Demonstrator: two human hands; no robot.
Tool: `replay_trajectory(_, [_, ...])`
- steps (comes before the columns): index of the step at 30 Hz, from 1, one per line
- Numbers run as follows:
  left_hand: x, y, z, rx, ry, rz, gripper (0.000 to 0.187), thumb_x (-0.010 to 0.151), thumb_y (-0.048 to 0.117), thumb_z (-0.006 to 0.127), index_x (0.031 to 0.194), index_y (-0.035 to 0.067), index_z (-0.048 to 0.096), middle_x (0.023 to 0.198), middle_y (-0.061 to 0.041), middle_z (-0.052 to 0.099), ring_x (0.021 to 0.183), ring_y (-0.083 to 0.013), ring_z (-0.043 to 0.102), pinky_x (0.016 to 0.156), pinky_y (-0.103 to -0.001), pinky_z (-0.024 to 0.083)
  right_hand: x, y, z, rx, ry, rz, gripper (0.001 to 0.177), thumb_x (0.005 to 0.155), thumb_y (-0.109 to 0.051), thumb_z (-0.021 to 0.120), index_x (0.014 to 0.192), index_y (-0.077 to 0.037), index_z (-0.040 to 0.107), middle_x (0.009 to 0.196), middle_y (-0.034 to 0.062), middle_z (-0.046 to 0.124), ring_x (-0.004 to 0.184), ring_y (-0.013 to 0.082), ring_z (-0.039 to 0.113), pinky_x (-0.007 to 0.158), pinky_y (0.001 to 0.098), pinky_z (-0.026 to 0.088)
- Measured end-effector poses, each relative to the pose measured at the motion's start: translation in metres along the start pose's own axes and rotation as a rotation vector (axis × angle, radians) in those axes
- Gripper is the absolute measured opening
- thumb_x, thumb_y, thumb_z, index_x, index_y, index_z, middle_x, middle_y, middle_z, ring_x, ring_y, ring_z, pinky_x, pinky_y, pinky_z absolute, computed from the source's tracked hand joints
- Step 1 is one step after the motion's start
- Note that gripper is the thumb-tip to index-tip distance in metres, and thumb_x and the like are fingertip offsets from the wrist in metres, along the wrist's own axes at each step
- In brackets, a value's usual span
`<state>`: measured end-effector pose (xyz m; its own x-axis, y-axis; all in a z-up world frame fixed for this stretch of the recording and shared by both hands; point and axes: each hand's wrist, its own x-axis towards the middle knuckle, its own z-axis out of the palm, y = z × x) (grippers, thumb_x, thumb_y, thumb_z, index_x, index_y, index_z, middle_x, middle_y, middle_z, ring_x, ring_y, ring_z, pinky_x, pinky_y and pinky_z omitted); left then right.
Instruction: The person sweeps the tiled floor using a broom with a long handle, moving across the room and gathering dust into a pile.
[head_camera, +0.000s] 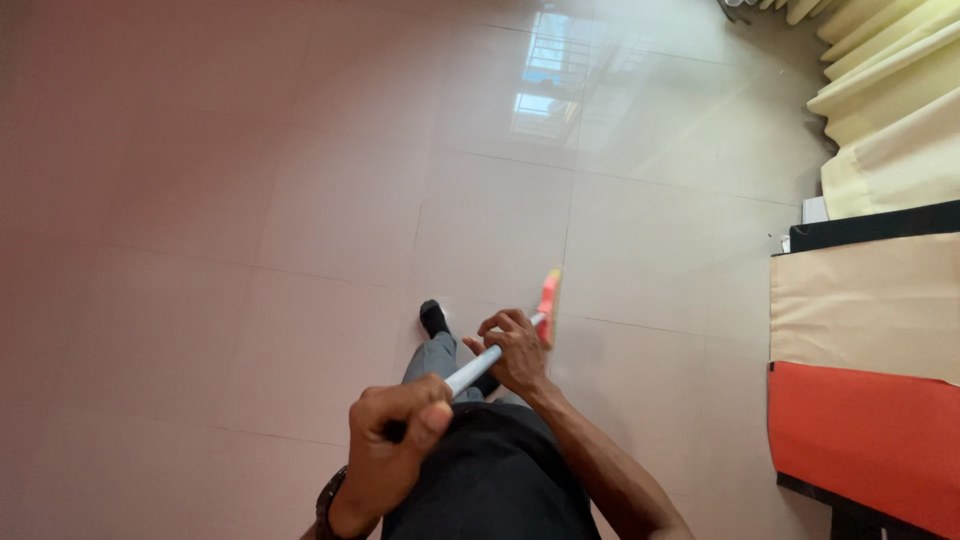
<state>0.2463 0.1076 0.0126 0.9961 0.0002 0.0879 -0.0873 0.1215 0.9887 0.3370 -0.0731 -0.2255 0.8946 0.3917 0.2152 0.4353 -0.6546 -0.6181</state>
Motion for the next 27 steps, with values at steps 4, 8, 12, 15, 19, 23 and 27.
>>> replay_trajectory(4, [0.010,-0.053,-0.007,-0.141,0.183,-0.134,0.054,0.109,0.023,0.055,0.059,0.005,0.045,0.056,0.001,0.044,0.053,-0.0110,0.042,0.056,-0.030,0.039,-0.030,0.045,0.009,-0.090,-0.091,0.072,0.034,0.083,-0.040,0.081,0.066,-0.011,0.077,0.086,-0.0019,0.073,0.099,0.0234,0.060,0.087,0.0396,0.048])
replay_trajectory(8, [0.009,-0.095,-0.002,-0.175,0.233,-0.183,0.054,0.108,0.023,0.056,0.058,0.005,0.044,0.053,0.002,0.041,0.052,-0.0107,0.040,0.054,-0.030,0.037,-0.054,0.069,0.027,-0.091,-0.134,0.198,0.033,0.083,-0.040,0.080,0.067,-0.012,0.078,0.086,-0.0003,0.074,0.098,0.0268,0.061,0.085,0.0406,0.050])
replay_trajectory(12, [0.018,-0.088,0.006,0.046,0.095,-0.280,0.037,0.103,0.020,0.062,0.070,0.002,0.064,0.054,0.002,0.040,0.052,-0.0109,0.036,0.050,-0.031,0.032,-0.040,0.068,0.029,-0.061,-0.150,0.274,0.037,0.078,-0.040,0.082,0.061,-0.008,0.074,0.087,0.0020,0.076,0.097,0.0289,0.063,0.085,0.0413,0.051])
replay_trajectory(15, [0.035,-0.061,0.016,0.166,-0.017,-0.149,0.040,0.097,0.015,0.071,0.065,0.001,0.052,0.053,0.000,0.039,0.050,-0.0116,0.034,0.048,-0.032,0.029,-0.015,0.053,0.035,-0.008,-0.139,0.275,0.037,0.079,-0.038,0.083,0.065,-0.006,0.073,0.092,0.0067,0.076,0.096,0.0318,0.062,0.084,0.0427,0.050])
replay_trajectory(19, [0.057,-0.014,0.020,0.247,-0.069,0.030,0.051,0.091,0.011,0.078,0.057,0.004,0.041,0.053,-0.003,0.042,0.048,-0.0133,0.039,0.047,-0.032,0.031,0.026,0.033,0.046,0.064,-0.141,0.227,0.045,0.086,-0.039,0.079,0.061,-0.004,0.067,0.098,0.0045,0.077,0.099,0.0254,0.066,0.091,0.0405,0.051])
replay_trajectory(23, [0.067,-0.002,0.038,0.315,-0.142,0.234,0.057,0.092,0.017,0.081,0.058,0.006,0.037,0.053,-0.005,0.042,0.050,-0.0195,0.041,0.053,-0.034,0.035,0.057,0.019,0.057,0.144,-0.136,0.252,0.037,0.088,-0.039,0.078,0.070,-0.007,0.071,0.098,0.0022,0.077,0.101,0.0252,0.064,0.093,0.0387,0.052])
replay_trajectory(27, [0.071,-0.013,0.053,0.376,-0.283,0.297,0.054,0.094,0.022,0.081,0.059,0.009,0.041,0.053,-0.005,0.046,0.051,-0.0212,0.049,0.060,-0.034,0.042,0.083,0.007,0.070,0.133,-0.120,0.278,0.033,0.086,-0.036,0.079,0.070,-0.007,0.073,0.104,-0.0013,0.077,0.109,0.0269,0.060,0.090,0.0386,0.053])
